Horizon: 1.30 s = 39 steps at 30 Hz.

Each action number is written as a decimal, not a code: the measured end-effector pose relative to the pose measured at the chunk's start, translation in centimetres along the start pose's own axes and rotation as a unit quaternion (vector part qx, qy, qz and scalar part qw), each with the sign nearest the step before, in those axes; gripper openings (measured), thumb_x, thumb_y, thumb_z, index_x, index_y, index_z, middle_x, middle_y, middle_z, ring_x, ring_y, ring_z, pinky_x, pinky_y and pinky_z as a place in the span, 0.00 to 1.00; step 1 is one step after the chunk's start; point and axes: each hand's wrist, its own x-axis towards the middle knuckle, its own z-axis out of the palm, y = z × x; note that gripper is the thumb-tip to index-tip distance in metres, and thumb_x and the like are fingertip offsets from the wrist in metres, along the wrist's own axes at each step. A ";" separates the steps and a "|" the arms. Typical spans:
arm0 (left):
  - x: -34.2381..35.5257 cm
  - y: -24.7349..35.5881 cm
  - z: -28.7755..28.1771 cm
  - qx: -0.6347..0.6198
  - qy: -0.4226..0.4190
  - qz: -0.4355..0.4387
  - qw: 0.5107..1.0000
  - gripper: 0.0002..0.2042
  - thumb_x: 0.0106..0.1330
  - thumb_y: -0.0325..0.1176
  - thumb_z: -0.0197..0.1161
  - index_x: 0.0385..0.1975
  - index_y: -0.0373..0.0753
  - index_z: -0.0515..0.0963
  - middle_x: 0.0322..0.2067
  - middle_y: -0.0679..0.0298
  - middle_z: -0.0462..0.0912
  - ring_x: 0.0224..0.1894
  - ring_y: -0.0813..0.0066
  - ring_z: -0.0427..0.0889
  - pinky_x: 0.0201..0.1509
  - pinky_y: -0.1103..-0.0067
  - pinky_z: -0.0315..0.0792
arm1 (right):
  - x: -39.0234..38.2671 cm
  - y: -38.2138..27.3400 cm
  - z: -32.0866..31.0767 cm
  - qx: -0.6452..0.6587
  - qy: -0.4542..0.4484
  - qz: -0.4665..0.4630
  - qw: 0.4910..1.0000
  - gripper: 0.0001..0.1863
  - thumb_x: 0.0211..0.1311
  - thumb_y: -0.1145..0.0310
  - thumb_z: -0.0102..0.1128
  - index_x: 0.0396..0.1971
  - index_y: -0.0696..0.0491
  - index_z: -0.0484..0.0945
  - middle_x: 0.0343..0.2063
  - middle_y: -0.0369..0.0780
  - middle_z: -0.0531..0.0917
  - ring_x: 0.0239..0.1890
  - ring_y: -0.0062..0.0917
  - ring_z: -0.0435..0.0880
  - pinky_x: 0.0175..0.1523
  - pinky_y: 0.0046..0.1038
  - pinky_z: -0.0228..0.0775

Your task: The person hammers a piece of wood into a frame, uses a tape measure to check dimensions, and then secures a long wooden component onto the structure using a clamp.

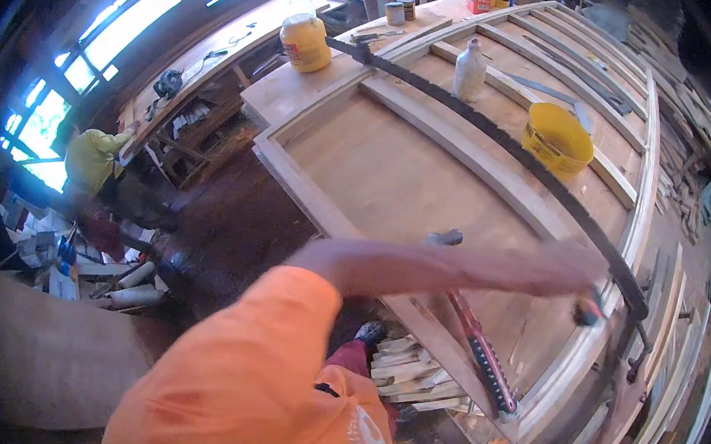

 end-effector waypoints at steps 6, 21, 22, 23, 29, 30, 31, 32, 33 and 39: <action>-13.1 -7.5 -1.5 0.048 -0.071 -0.053 0.995 0.07 0.68 0.29 0.55 0.41 0.36 0.77 0.45 0.55 0.80 0.55 0.57 0.79 0.60 0.63 0.71 | 0.2 -2.9 1.5 -0.286 0.059 -0.057 0.955 0.48 0.59 0.67 0.72 0.78 0.56 0.58 0.68 0.55 0.72 0.69 0.50 0.72 0.70 0.43 0.68; 2.7 -7.7 -3.7 0.019 0.089 0.000 0.996 0.21 0.72 0.38 0.66 0.61 0.34 0.78 0.56 0.46 0.83 0.64 0.48 0.78 0.71 0.62 0.69 | -2.1 -6.5 0.5 -0.273 0.125 -0.116 0.947 0.38 0.58 0.75 0.69 0.71 0.57 0.70 0.67 0.47 0.74 0.67 0.44 0.76 0.68 0.40 0.72; 4.7 -7.7 -2.4 0.032 0.097 0.031 0.994 0.21 0.72 0.39 0.67 0.59 0.34 0.79 0.55 0.45 0.83 0.62 0.46 0.79 0.69 0.61 0.71 | -2.2 -6.5 0.8 -0.259 0.131 -0.114 0.950 0.37 0.59 0.76 0.69 0.71 0.57 0.69 0.67 0.47 0.74 0.66 0.43 0.76 0.69 0.39 0.72; 6.1 -7.9 -1.5 0.031 0.086 0.020 0.996 0.21 0.72 0.39 0.67 0.59 0.34 0.79 0.55 0.45 0.83 0.62 0.46 0.79 0.69 0.61 0.71 | -2.4 -6.5 1.1 -0.257 0.132 -0.102 0.952 0.37 0.59 0.76 0.69 0.71 0.57 0.69 0.67 0.47 0.74 0.66 0.43 0.76 0.69 0.39 0.72; 8.3 -8.5 2.4 -0.012 -0.021 -0.060 0.998 0.12 0.71 0.37 0.68 0.39 0.32 0.80 0.42 0.46 0.83 0.47 0.42 0.81 0.51 0.56 0.74 | -2.4 -5.4 2.1 -0.259 0.162 -0.113 0.946 0.36 0.62 0.75 0.68 0.71 0.57 0.68 0.69 0.47 0.73 0.66 0.44 0.76 0.68 0.41 0.72; 8.0 -8.3 3.1 0.018 0.042 -0.036 0.998 0.11 0.69 0.36 0.68 0.37 0.32 0.79 0.39 0.48 0.81 0.45 0.44 0.81 0.49 0.56 0.73 | -2.3 -5.3 2.2 -0.248 0.171 -0.111 0.947 0.33 0.66 0.73 0.66 0.71 0.56 0.70 0.68 0.47 0.75 0.67 0.44 0.76 0.68 0.41 0.72; 7.7 -8.3 3.6 0.051 0.085 -0.031 0.995 0.11 0.68 0.35 0.69 0.35 0.33 0.78 0.36 0.49 0.80 0.42 0.45 0.81 0.47 0.56 0.72 | -2.1 -5.2 2.1 -0.240 0.167 -0.104 0.951 0.31 0.70 0.71 0.64 0.71 0.55 0.71 0.66 0.47 0.76 0.68 0.44 0.76 0.69 0.42 0.71; 7.6 -8.3 4.0 0.050 0.106 -0.013 0.993 0.11 0.68 0.35 0.69 0.35 0.33 0.78 0.36 0.49 0.80 0.42 0.45 0.81 0.47 0.56 0.72 | -1.9 -5.2 1.9 -0.235 0.181 -0.112 0.948 0.31 0.70 0.71 0.64 0.71 0.55 0.71 0.66 0.47 0.76 0.68 0.44 0.76 0.69 0.42 0.71; 7.5 -8.2 4.4 0.055 0.136 -0.010 0.989 0.10 0.66 0.34 0.70 0.34 0.34 0.79 0.35 0.50 0.80 0.41 0.46 0.80 0.46 0.56 0.71 | -1.6 -5.3 1.5 -0.214 0.175 -0.120 0.954 0.30 0.67 0.74 0.65 0.69 0.57 0.72 0.65 0.48 0.77 0.65 0.45 0.77 0.68 0.41 0.72; 7.1 -7.8 4.9 0.041 0.187 -0.021 0.981 0.08 0.64 0.32 0.71 0.34 0.35 0.80 0.35 0.52 0.79 0.40 0.48 0.79 0.46 0.59 0.70 | 3.5 -7.1 -4.6 -0.123 0.065 -0.120 0.983 0.13 0.68 0.73 0.65 0.50 0.60 0.82 0.44 0.51 0.87 0.49 0.42 0.88 0.55 0.38 0.78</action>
